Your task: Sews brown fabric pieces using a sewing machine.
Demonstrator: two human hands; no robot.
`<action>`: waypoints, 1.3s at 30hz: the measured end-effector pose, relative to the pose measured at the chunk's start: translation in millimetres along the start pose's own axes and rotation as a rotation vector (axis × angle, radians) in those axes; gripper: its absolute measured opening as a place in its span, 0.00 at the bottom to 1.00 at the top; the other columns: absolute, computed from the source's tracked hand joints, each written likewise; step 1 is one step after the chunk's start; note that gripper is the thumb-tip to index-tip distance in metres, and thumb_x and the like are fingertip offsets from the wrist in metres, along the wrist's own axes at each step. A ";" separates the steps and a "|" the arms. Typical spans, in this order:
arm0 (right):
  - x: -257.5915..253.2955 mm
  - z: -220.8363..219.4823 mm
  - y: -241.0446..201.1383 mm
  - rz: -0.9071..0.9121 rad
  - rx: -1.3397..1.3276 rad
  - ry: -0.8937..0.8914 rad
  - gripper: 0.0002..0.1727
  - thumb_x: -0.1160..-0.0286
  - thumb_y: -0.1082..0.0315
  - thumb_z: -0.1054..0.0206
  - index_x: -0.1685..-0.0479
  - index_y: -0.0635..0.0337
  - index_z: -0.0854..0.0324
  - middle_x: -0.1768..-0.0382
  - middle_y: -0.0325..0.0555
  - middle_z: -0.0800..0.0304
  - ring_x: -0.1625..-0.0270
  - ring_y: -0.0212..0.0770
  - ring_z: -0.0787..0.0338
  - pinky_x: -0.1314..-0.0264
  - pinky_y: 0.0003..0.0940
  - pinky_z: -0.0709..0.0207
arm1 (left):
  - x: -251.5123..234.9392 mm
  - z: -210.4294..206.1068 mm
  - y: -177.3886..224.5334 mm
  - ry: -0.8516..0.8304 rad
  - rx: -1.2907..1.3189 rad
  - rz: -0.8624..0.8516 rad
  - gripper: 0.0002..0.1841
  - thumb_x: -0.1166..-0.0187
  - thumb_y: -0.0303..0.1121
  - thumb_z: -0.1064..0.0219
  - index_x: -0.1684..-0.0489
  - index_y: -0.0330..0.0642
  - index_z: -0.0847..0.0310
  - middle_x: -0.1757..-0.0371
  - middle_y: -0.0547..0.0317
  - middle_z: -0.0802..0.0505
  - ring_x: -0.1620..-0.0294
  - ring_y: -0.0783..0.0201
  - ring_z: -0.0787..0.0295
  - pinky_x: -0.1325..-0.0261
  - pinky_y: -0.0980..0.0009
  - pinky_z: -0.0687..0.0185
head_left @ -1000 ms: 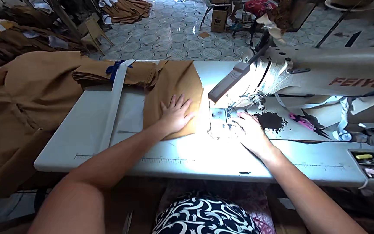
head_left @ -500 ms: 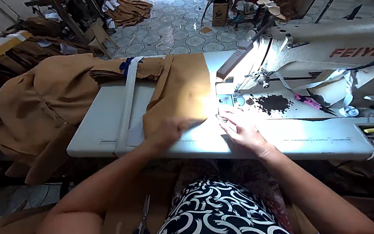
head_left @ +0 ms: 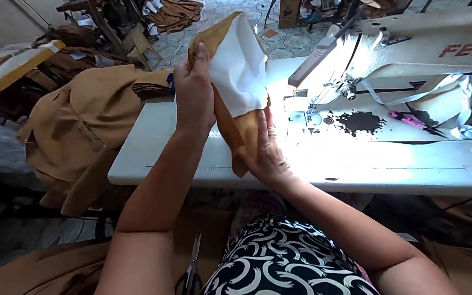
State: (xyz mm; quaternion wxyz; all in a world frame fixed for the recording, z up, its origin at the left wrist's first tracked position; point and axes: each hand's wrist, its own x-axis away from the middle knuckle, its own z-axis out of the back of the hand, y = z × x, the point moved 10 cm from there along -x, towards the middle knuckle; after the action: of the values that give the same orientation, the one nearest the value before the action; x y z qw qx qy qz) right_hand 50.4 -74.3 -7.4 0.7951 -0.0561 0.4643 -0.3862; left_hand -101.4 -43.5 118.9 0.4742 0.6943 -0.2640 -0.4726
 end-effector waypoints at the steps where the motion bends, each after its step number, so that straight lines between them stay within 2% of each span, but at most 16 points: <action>1: -1.9 -8.1 6.7 -0.038 0.059 -0.096 0.50 0.35 0.64 0.25 0.10 0.74 0.46 0.15 0.79 0.40 0.23 0.66 0.19 0.25 0.54 0.23 | -0.6 6.4 -5.6 0.016 -0.032 -0.002 0.14 0.05 0.36 0.53 0.57 0.42 0.23 0.66 0.68 0.11 0.61 0.76 0.10 0.49 0.71 0.10; 2: -2.9 -14.6 17.5 -0.078 0.093 -0.189 0.44 0.32 0.72 0.31 0.11 0.73 0.43 0.20 0.79 0.32 0.35 0.63 0.10 0.39 0.51 0.15 | -1.7 14.5 -10.2 0.037 -0.096 -0.023 0.14 0.05 0.36 0.52 0.56 0.40 0.23 0.67 0.68 0.12 0.61 0.77 0.11 0.49 0.72 0.12; 4: 5.9 -27.4 52.1 -0.231 0.088 -0.406 0.30 0.25 0.80 0.41 0.18 0.72 0.31 0.29 0.77 0.22 0.33 0.69 0.14 0.35 0.62 0.21 | 2.7 27.5 -12.2 0.062 -0.357 -0.136 0.16 0.06 0.37 0.51 0.57 0.38 0.21 0.68 0.67 0.15 0.64 0.79 0.15 0.51 0.75 0.16; 7: 17.8 -16.2 67.6 -0.232 0.092 -0.424 0.24 0.20 0.78 0.43 0.24 0.68 0.23 0.24 0.73 0.24 0.25 0.70 0.20 0.29 0.65 0.27 | 50.6 1.7 -17.5 -0.240 -0.819 -0.347 0.21 0.11 0.27 0.48 0.24 0.25 0.26 0.41 0.36 0.08 0.42 0.51 0.08 0.34 0.56 0.17; 9: 23.7 -4.5 36.0 -0.034 0.025 -0.310 0.19 0.26 0.78 0.38 0.36 0.66 0.15 0.31 0.66 0.15 0.42 0.62 0.08 0.46 0.56 0.14 | 84.8 -21.4 -49.3 -0.504 -0.911 -0.334 0.27 0.19 0.21 0.42 0.18 0.26 0.32 0.26 0.34 0.15 0.31 0.41 0.12 0.29 0.46 0.19; 10: 32.0 -7.1 16.0 0.071 -0.026 -0.323 0.19 0.26 0.76 0.34 0.36 0.64 0.14 0.34 0.63 0.13 0.45 0.56 0.06 0.48 0.49 0.12 | 90.6 -24.6 -63.8 -0.564 -0.911 -0.297 0.26 0.18 0.22 0.41 0.19 0.28 0.29 0.28 0.35 0.13 0.32 0.41 0.11 0.30 0.46 0.19; 12: 51.0 -21.8 -9.5 0.220 -0.107 -0.400 0.18 0.23 0.67 0.32 0.36 0.61 0.12 0.39 0.59 0.11 0.34 0.55 0.11 0.28 0.51 0.21 | 77.8 -16.1 -80.9 -0.558 -0.888 -0.163 0.22 0.11 0.27 0.45 0.22 0.30 0.24 0.39 0.33 0.08 0.41 0.41 0.08 0.35 0.45 0.18; 14: 56.0 -23.1 -9.3 0.259 -0.127 -0.398 0.11 0.21 0.65 0.34 0.54 0.61 0.09 0.47 0.57 0.08 0.35 0.56 0.11 0.25 0.54 0.23 | 61.4 -3.0 -69.9 -0.451 -0.885 -0.190 0.21 0.08 0.31 0.48 0.24 0.29 0.23 0.47 0.33 0.07 0.50 0.46 0.08 0.42 0.51 0.16; 15: 52.9 -17.9 -0.6 0.220 -0.123 -0.389 0.09 0.23 0.67 0.34 0.62 0.63 0.11 0.51 0.56 0.08 0.40 0.55 0.09 0.30 0.52 0.21 | 61.0 -1.7 -56.4 -0.406 -0.897 -0.291 0.21 0.11 0.28 0.47 0.23 0.28 0.24 0.45 0.34 0.07 0.49 0.46 0.07 0.41 0.52 0.16; 17: 48.0 -0.8 24.3 0.087 -0.026 -0.360 0.07 0.25 0.71 0.33 0.68 0.65 0.14 0.58 0.55 0.10 0.58 0.50 0.08 0.57 0.45 0.14 | 83.0 -17.2 -41.0 -0.476 -0.944 -0.478 0.27 0.25 0.17 0.41 0.22 0.24 0.28 0.31 0.30 0.12 0.33 0.37 0.11 0.31 0.47 0.18; 18: 48.5 9.3 36.0 0.009 0.045 -0.344 0.05 0.25 0.73 0.32 0.66 0.66 0.15 0.60 0.55 0.11 0.65 0.51 0.09 0.67 0.46 0.15 | 101.3 -29.8 -47.1 -0.578 -0.958 -0.525 0.31 0.33 0.15 0.36 0.22 0.24 0.27 0.26 0.30 0.16 0.27 0.35 0.16 0.26 0.45 0.21; 20: 55.0 30.4 47.1 -0.081 0.162 -0.265 0.06 0.25 0.73 0.34 0.63 0.67 0.13 0.56 0.59 0.08 0.67 0.55 0.07 0.71 0.51 0.16 | 138.0 -52.7 -79.1 -0.780 -0.919 -0.558 0.32 0.41 0.17 0.25 0.29 0.27 0.20 0.30 0.30 0.15 0.27 0.35 0.17 0.27 0.44 0.21; 25: 89.6 37.9 30.3 -0.052 0.289 -0.188 0.27 0.24 0.55 0.31 0.38 0.72 0.13 0.37 0.63 0.09 0.45 0.57 0.04 0.45 0.50 0.14 | 165.4 -68.9 -114.6 -0.878 -0.697 -0.673 0.06 0.24 0.22 0.34 0.60 0.31 0.10 0.54 0.41 0.05 0.48 0.48 0.05 0.43 0.58 0.09; 29: 103.1 26.7 39.6 -0.102 0.400 -0.303 0.43 0.28 0.41 0.32 0.29 0.76 0.21 0.26 0.70 0.19 0.21 0.64 0.20 0.18 0.59 0.31 | 159.0 -78.1 -116.6 -0.906 -0.684 -0.656 0.08 0.25 0.22 0.35 0.61 0.31 0.08 0.51 0.42 0.04 0.44 0.47 0.04 0.40 0.56 0.10; 33: 100.1 19.0 39.4 -0.152 0.453 -0.377 0.52 0.39 0.38 0.25 0.25 0.78 0.25 0.23 0.74 0.24 0.18 0.67 0.25 0.14 0.61 0.38 | 158.6 -83.1 -117.4 -0.944 -0.700 -0.630 0.09 0.25 0.22 0.35 0.60 0.30 0.08 0.50 0.42 0.04 0.43 0.47 0.05 0.39 0.56 0.10; 39: 95.9 11.1 41.6 -0.194 0.522 -0.458 0.52 0.42 0.52 0.19 0.18 0.79 0.34 0.18 0.76 0.31 0.13 0.67 0.32 0.11 0.60 0.44 | 159.1 -81.6 -116.0 -0.919 -0.702 -0.643 0.08 0.26 0.22 0.35 0.61 0.30 0.08 0.50 0.40 0.04 0.41 0.44 0.05 0.35 0.54 0.11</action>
State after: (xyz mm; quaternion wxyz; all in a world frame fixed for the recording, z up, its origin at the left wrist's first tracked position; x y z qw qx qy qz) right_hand 108.4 -112.2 -86.5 0.8258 0.0200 0.1523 -0.5426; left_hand 29.0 -92.1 -42.6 0.3468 0.2702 -0.0494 -0.8968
